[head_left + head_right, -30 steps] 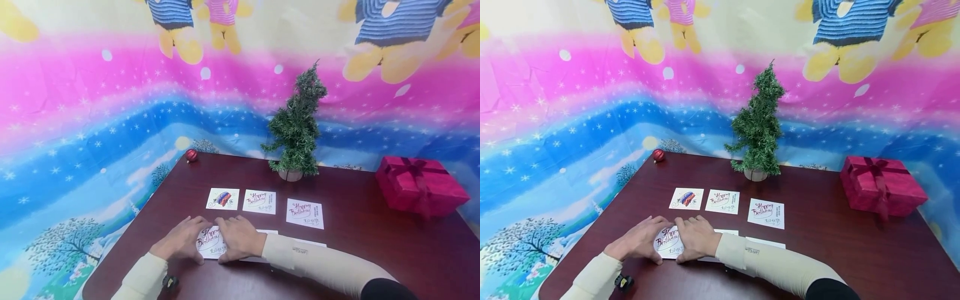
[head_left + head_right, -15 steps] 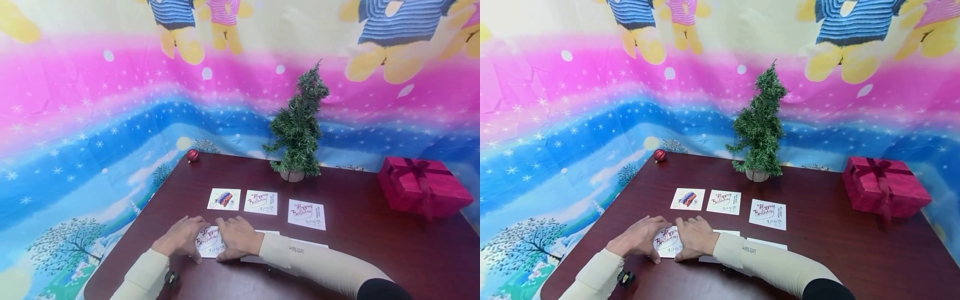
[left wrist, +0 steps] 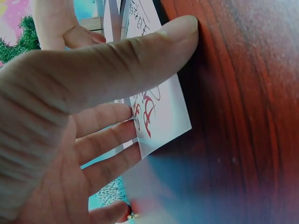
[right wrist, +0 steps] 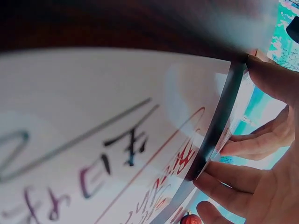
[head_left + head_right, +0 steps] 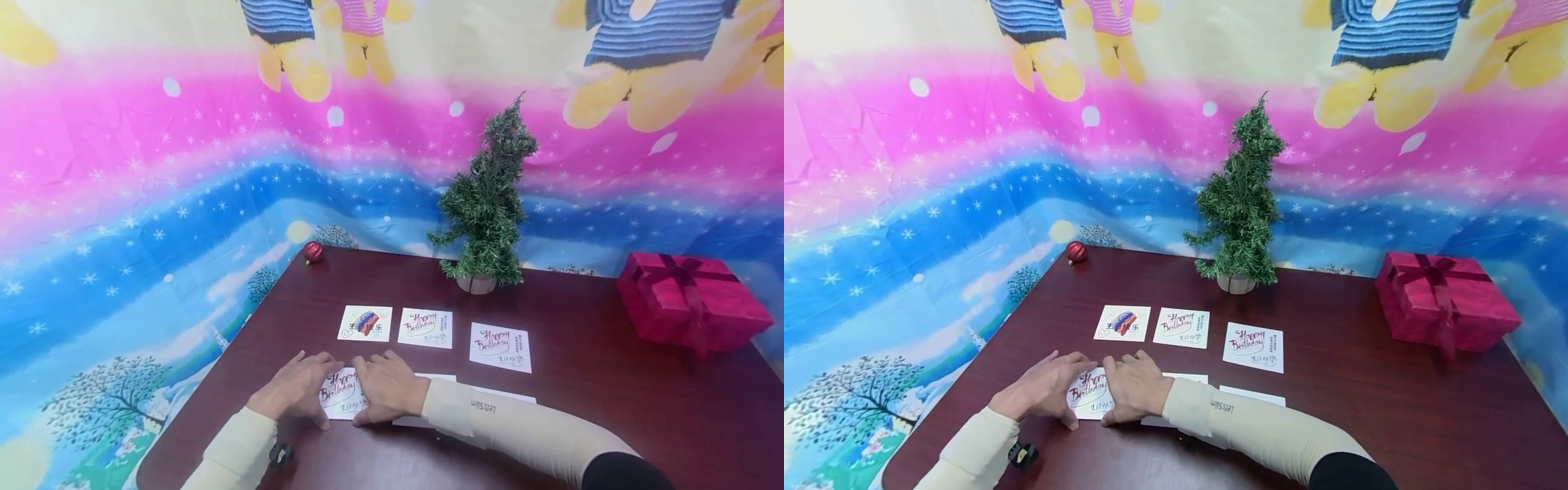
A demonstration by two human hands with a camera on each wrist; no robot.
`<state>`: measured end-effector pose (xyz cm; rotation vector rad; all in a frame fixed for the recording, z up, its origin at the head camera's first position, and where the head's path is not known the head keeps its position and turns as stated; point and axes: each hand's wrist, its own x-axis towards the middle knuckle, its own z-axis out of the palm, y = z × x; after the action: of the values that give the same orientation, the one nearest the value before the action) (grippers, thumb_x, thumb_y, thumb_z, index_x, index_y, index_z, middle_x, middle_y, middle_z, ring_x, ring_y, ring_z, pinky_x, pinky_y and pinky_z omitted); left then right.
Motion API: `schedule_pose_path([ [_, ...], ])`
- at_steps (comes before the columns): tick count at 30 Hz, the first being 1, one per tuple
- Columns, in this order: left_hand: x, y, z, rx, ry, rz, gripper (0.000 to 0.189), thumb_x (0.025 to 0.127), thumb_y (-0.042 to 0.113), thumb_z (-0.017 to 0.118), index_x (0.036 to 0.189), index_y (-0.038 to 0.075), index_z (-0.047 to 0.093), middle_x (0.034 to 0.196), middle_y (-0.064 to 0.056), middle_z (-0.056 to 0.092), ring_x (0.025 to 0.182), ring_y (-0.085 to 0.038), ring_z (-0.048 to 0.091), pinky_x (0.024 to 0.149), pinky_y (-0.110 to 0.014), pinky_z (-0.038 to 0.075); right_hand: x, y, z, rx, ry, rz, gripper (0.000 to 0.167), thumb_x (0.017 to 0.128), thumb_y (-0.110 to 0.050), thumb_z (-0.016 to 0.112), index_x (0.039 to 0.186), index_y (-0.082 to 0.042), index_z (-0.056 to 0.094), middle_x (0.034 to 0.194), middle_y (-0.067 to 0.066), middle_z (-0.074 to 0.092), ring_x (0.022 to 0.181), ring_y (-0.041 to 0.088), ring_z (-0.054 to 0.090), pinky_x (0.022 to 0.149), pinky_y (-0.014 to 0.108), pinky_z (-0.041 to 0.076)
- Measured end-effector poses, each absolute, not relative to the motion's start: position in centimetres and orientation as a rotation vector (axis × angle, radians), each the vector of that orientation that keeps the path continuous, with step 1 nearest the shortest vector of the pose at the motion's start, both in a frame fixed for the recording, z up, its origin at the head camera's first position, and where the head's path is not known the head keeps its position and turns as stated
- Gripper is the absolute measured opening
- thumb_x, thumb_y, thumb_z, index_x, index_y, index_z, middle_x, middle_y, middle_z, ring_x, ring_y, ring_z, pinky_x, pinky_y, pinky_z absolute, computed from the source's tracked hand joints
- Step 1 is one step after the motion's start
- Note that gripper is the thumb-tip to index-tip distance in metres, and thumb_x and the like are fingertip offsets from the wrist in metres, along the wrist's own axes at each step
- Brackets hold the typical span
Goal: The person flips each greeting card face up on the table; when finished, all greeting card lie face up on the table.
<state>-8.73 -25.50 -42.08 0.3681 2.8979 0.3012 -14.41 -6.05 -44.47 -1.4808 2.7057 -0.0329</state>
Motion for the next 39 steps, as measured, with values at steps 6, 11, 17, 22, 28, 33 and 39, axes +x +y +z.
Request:
schedule_pose_path([
  [6, -8.8, -25.4, -42.1, 0.399, 2.903, 0.296, 0.102, 0.048, 0.033, 0.100, 0.137, 0.006, 0.060, 0.126, -0.005, 0.060, 0.120, -0.027, 0.056, 0.113, -0.062, 0.028, -14.4, -5.8, -44.4, -1.462, 2.703, -0.029, 0.089, 0.067, -0.074, 0.076, 0.125, -0.012, 0.050, 0.090, -0.005, 0.062, 0.079, 0.009, 0.052, 0.074, 0.028, 0.041],
  [11, -9.0, -25.3, -42.0, 0.446, 2.902, 0.285, 0.100, 0.049, 0.033, 0.100, 0.137, 0.008, 0.059, 0.125, -0.004, 0.060, 0.119, -0.026, 0.056, 0.112, -0.063, 0.028, -14.5, -5.5, -44.3, -1.444, 2.709, -0.029, 0.088, 0.067, -0.073, 0.077, 0.125, -0.013, 0.049, 0.091, -0.006, 0.061, 0.080, 0.009, 0.052, 0.075, 0.028, 0.041],
  [17, -9.4, -25.2, -42.1, 0.483, 2.898, 0.306, 0.099, 0.049, 0.032, 0.099, 0.136, 0.007, 0.060, 0.124, -0.004, 0.060, 0.118, -0.027, 0.057, 0.111, -0.064, 0.028, -14.7, -5.2, -44.3, -1.428, 2.712, -0.051, 0.088, 0.066, -0.073, 0.078, 0.126, -0.014, 0.050, 0.092, -0.007, 0.060, 0.080, 0.009, 0.050, 0.075, 0.028, 0.041],
  [22, -9.8, -25.2, -42.2, 0.499, 2.885, 0.370, 0.098, 0.052, 0.037, 0.098, 0.137, 0.008, 0.059, 0.123, -0.004, 0.060, 0.116, -0.026, 0.057, 0.110, -0.065, 0.029, -15.2, -4.9, -44.7, -1.448, 2.700, -0.058, 0.092, 0.069, -0.074, 0.075, 0.134, -0.014, 0.050, 0.105, -0.004, 0.064, 0.088, 0.011, 0.054, 0.079, 0.029, 0.043],
  [28, -10.7, -25.4, -42.4, 0.460, 2.947, 0.418, 0.086, 0.072, 0.052, 0.085, 0.140, 0.007, 0.058, 0.129, -0.009, 0.062, 0.122, -0.027, 0.056, 0.109, -0.063, 0.033, -16.8, -3.2, -44.3, -1.451, 2.731, -0.097, 0.088, 0.080, -0.071, 0.067, 0.141, -0.010, 0.050, 0.129, 0.004, 0.063, 0.113, 0.020, 0.061, 0.092, 0.036, 0.050],
  [33, -11.4, -25.9, -42.0, 0.354, 3.027, 0.393, 0.075, 0.083, 0.053, 0.076, 0.141, 0.009, 0.058, 0.137, -0.011, 0.059, 0.130, -0.030, 0.052, 0.113, -0.058, 0.030, -18.3, -1.2, -43.4, -1.379, 2.761, -0.183, 0.088, 0.084, -0.069, 0.065, 0.146, -0.008, 0.048, 0.138, 0.008, 0.059, 0.125, 0.026, 0.057, 0.104, 0.045, 0.045],
  [39, -12.2, -26.9, -41.3, 0.407, 3.114, 0.308, 0.076, 0.089, 0.060, 0.065, 0.145, 0.009, 0.055, 0.150, -0.015, 0.047, 0.140, -0.034, 0.042, 0.117, -0.058, 0.020, -19.9, 2.2, -42.8, -1.377, 2.807, -0.297, 0.089, 0.088, -0.066, 0.062, 0.152, -0.007, 0.041, 0.149, 0.015, 0.048, 0.137, 0.033, 0.045, 0.111, 0.051, 0.037],
])
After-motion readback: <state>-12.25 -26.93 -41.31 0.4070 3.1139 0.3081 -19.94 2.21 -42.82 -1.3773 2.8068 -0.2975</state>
